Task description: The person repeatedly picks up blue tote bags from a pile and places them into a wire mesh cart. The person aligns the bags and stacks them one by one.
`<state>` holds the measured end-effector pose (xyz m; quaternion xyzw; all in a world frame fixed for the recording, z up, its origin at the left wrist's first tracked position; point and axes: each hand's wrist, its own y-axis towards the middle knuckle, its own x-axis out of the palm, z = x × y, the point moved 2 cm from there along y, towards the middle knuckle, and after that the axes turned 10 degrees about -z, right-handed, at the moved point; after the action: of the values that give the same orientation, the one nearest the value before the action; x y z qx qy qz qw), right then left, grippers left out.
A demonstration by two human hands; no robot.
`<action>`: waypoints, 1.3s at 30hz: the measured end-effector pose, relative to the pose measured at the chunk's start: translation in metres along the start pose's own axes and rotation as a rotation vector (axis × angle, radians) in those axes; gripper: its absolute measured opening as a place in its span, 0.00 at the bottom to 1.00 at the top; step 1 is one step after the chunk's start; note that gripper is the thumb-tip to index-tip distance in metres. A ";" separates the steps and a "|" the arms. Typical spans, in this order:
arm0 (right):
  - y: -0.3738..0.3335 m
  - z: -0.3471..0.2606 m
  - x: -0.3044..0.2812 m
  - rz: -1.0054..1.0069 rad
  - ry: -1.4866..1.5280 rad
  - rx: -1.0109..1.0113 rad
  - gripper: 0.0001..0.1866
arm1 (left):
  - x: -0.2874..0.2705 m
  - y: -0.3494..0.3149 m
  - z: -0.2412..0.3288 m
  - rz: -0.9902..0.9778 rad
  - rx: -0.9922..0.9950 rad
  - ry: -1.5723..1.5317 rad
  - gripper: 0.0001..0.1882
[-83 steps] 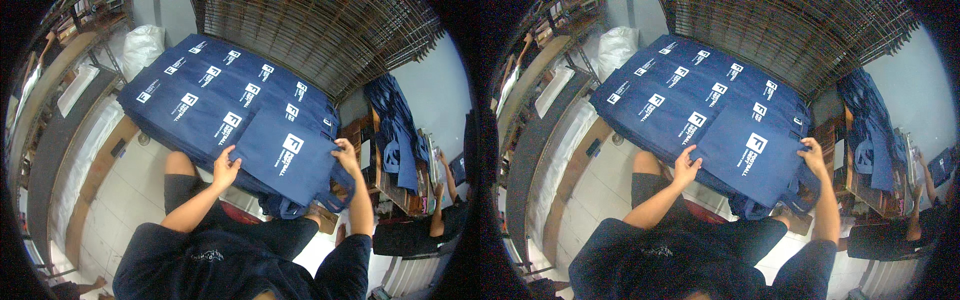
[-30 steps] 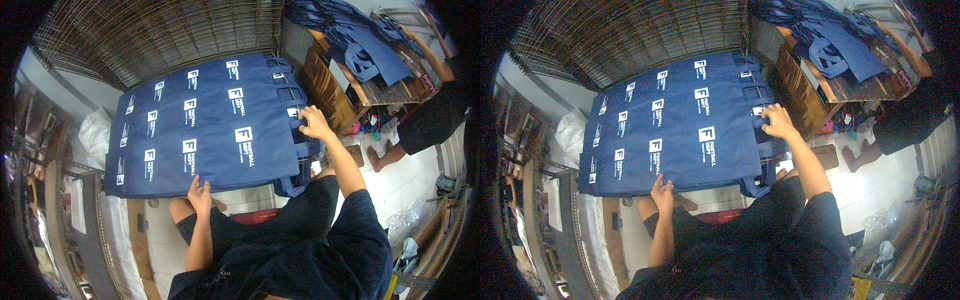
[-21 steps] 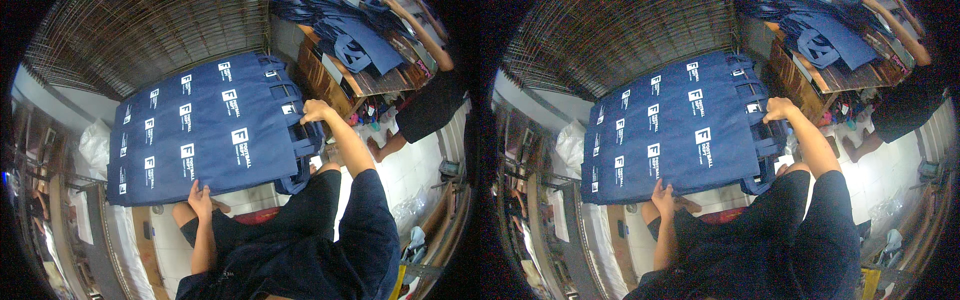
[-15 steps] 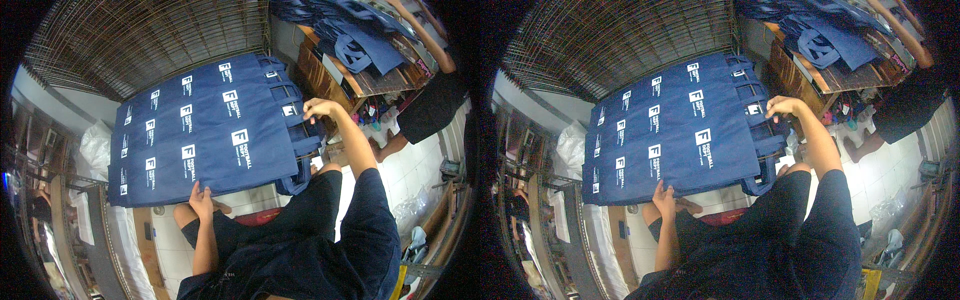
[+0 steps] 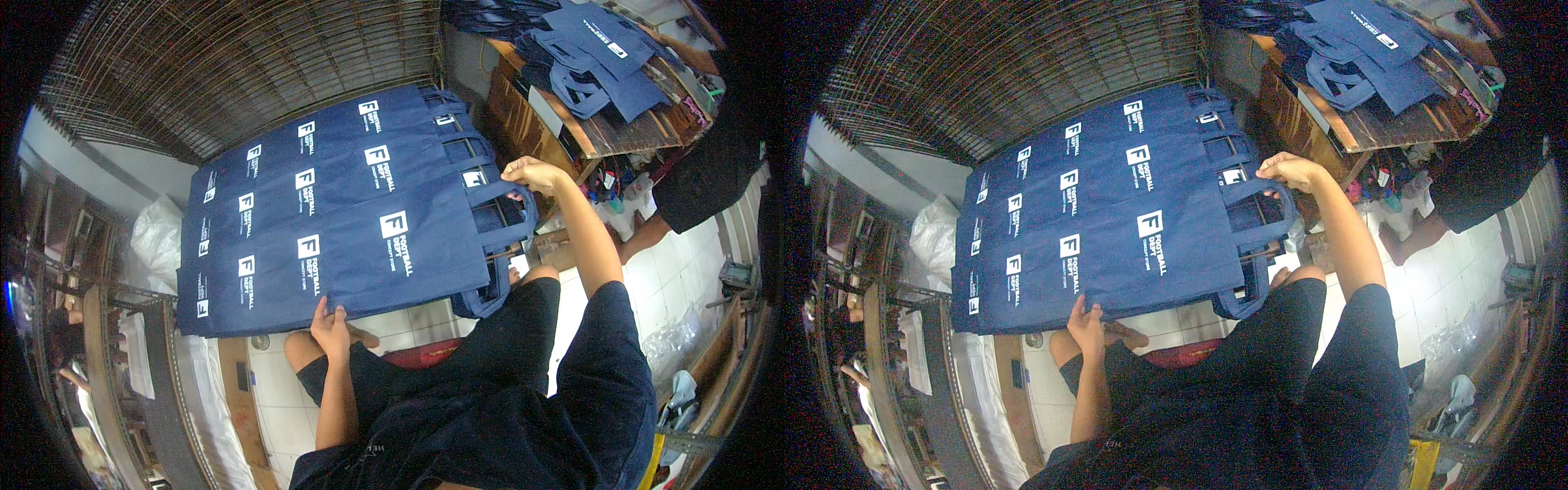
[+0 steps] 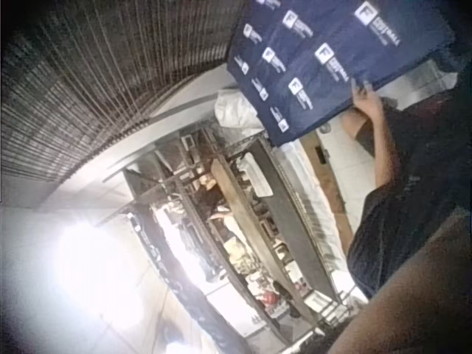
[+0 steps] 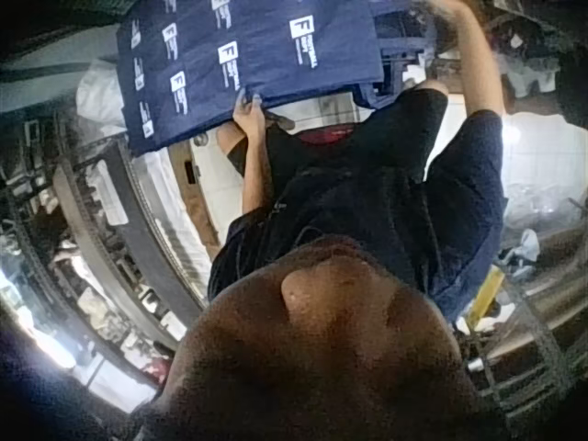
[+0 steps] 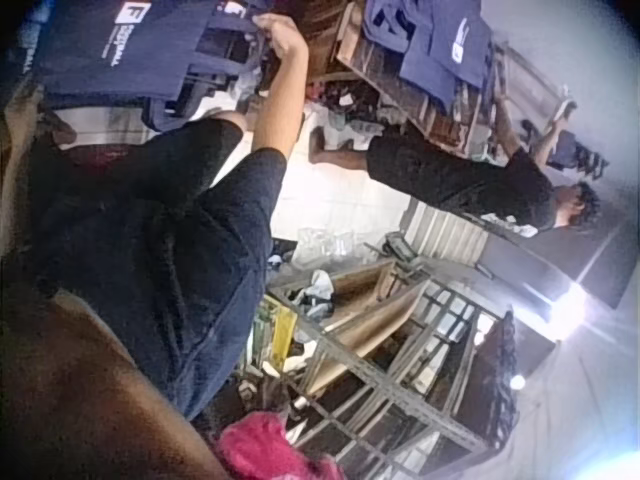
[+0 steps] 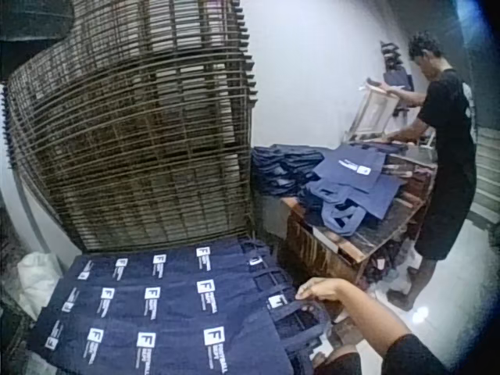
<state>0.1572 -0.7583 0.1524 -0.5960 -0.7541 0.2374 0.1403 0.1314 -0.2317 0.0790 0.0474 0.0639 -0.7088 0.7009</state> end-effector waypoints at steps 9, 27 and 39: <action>-0.015 0.012 0.025 0.365 -0.588 -0.021 0.23 | -0.001 -0.002 0.000 0.012 -0.015 0.037 0.22; -0.052 0.015 0.050 0.137 0.240 0.085 0.07 | -0.002 0.001 -0.007 0.006 0.006 0.043 0.24; -0.063 -0.022 0.060 0.135 0.148 -0.164 0.11 | 0.001 -0.001 -0.005 0.023 -0.007 -0.010 0.23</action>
<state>0.1008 -0.7074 0.1993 -0.6709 -0.7167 0.1391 0.1299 0.1298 -0.2317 0.0738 0.0423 0.0624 -0.7006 0.7096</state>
